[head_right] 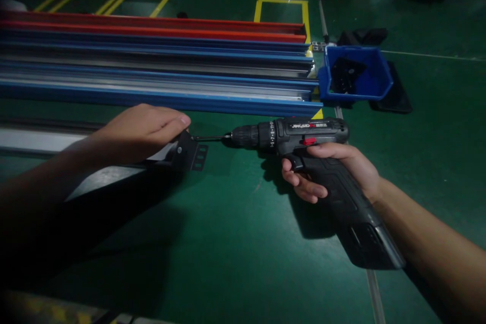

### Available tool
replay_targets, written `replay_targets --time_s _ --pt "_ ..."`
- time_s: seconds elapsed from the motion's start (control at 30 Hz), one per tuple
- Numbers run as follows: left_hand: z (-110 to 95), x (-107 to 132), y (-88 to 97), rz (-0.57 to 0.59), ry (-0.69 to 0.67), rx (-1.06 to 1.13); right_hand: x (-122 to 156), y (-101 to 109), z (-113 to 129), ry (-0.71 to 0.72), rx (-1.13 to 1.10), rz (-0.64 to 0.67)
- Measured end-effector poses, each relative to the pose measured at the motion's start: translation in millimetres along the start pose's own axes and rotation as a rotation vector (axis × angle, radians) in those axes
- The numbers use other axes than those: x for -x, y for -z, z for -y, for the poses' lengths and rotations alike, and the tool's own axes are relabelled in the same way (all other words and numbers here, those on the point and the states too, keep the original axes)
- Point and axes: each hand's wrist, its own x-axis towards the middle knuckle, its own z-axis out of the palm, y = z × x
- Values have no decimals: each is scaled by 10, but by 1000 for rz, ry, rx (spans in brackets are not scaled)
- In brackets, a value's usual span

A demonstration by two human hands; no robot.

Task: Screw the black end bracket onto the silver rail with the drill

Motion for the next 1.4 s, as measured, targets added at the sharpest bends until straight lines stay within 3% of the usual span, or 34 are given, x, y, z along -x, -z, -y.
replay_targets --time_s 0.37,1.4 --pt "43 1 -17 13 -107 -112 -8 35 -19 12 -31 82" --pt "45 13 -68 -45 -71 -146 -32 99 -122 116 178 152"
